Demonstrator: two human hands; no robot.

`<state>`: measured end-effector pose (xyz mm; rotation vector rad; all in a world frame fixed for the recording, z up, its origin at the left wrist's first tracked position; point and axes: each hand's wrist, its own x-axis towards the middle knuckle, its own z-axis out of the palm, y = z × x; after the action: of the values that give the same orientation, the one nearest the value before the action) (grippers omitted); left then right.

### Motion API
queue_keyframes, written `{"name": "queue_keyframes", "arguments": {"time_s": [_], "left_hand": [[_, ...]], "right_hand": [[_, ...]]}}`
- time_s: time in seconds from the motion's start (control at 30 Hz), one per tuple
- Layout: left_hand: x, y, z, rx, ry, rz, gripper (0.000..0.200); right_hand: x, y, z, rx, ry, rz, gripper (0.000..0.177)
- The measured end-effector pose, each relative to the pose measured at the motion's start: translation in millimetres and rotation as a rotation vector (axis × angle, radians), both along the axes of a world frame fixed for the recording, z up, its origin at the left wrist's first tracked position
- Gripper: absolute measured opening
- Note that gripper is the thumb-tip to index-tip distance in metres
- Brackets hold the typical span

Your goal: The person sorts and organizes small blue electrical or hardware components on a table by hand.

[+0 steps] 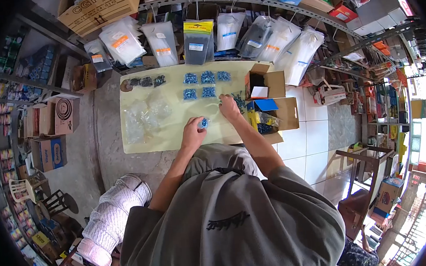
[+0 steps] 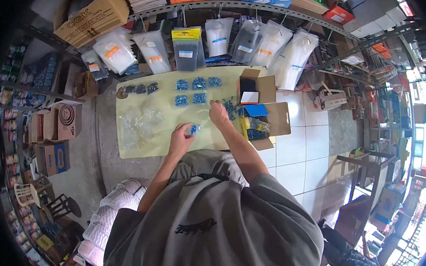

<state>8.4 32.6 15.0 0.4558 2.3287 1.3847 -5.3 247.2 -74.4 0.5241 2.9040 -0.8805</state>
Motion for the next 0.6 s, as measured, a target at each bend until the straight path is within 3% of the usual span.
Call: {"name": "queue_keyframes", "arguments": {"time_s": [0.07, 0.2, 0.3, 0.37, 0.4, 0.47, 0.6], "left_hand": [[-1, -3, 0, 0.018, 0.008, -0.003, 0.041], [-1, -7, -4, 0.077, 0.013, 0.007, 0.042], [-3, -6, -1, -0.006, 0.034, 0.009, 0.043], [-4, -6, -2, -0.030, 0.054, 0.022, 0.043], [-4, -5, -2, -0.055, 0.072, 0.031, 0.043], [-4, -3, 2, -0.064, 0.046, 0.028, 0.042], [-7, 4, 6, -0.084, 0.024, 0.033, 0.041]], "right_hand": [[-5, -2, -18, 0.076, -0.082, 0.055, 0.028], [-3, -7, -1, 0.115, -0.118, 0.088, 0.022], [5, -13, 23, -0.031, -0.018, 0.022, 0.016], [16, -27, 65, -0.274, 0.287, -0.034, 0.009], [22, -34, 81, -0.273, 0.285, -0.036, 0.009], [33, -48, 103, -0.571, 0.286, 0.016, 0.017], [45, -63, 103, -0.525, 0.217, 0.095, 0.016]]}}
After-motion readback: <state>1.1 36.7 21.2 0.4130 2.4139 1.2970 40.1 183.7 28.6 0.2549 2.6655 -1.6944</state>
